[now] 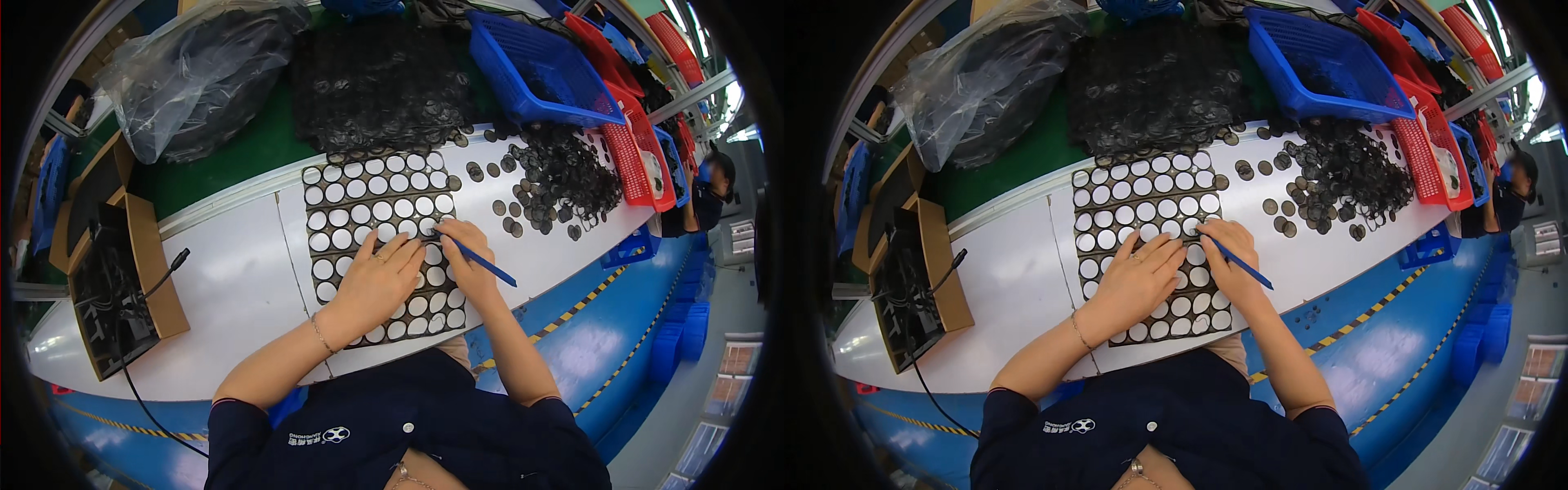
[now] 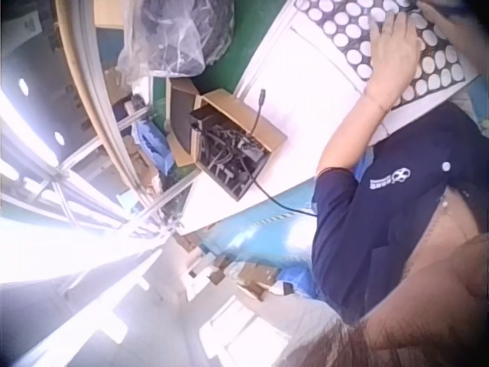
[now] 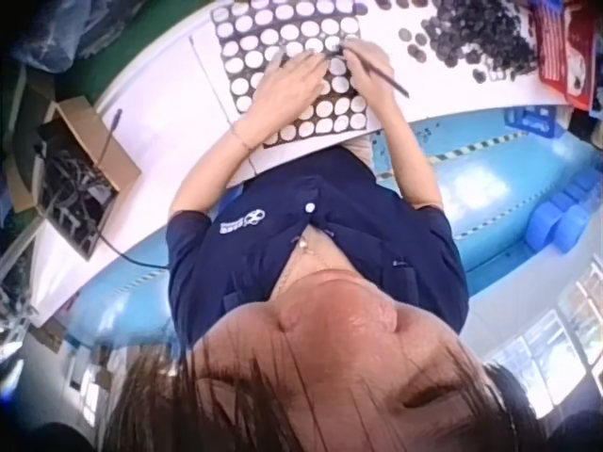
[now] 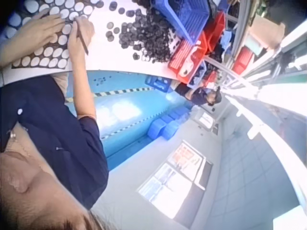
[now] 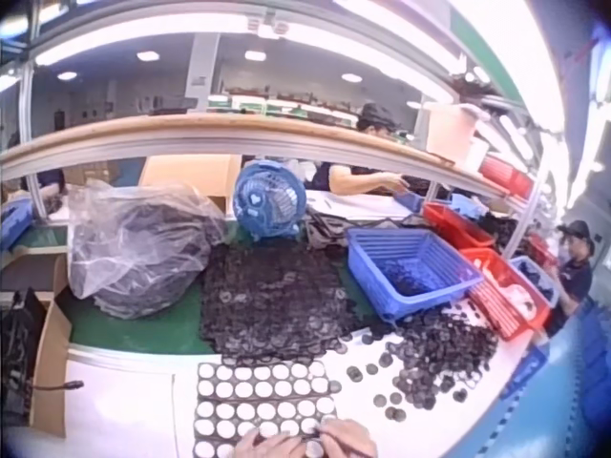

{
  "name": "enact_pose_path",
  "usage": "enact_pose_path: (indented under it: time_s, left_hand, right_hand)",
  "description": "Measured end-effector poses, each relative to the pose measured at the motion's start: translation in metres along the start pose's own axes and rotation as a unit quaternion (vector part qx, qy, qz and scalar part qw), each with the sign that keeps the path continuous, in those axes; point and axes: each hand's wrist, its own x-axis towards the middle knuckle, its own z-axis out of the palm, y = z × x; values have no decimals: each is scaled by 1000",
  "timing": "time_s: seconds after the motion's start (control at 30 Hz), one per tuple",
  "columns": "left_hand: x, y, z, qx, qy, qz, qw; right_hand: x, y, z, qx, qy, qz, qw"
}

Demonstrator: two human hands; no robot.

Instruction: Manually pushing small circular black rubber seals into a white template grid using a blue handheld tool.

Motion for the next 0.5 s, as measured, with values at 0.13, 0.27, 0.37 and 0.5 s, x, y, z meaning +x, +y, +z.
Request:
enact_pose_path:
  time_s: [0.13,0.27,0.37,0.5]
  left_hand:
    - [1,-6,7,12,21,-21,999]
    - [1,-8,8,4,17,-16,1000]
    - [1,-8,7,9,15,-16,1000]
    - [1,-9,8,7,13,-15,1000]
  right_hand:
    - [2,-6,3,8,-16,19,1000]
    - [3,-10,1,2,-39,22,999]
    - [3,-10,1,-2,-47,23,999]
    - [4,-10,1,-7,-54,22,998]
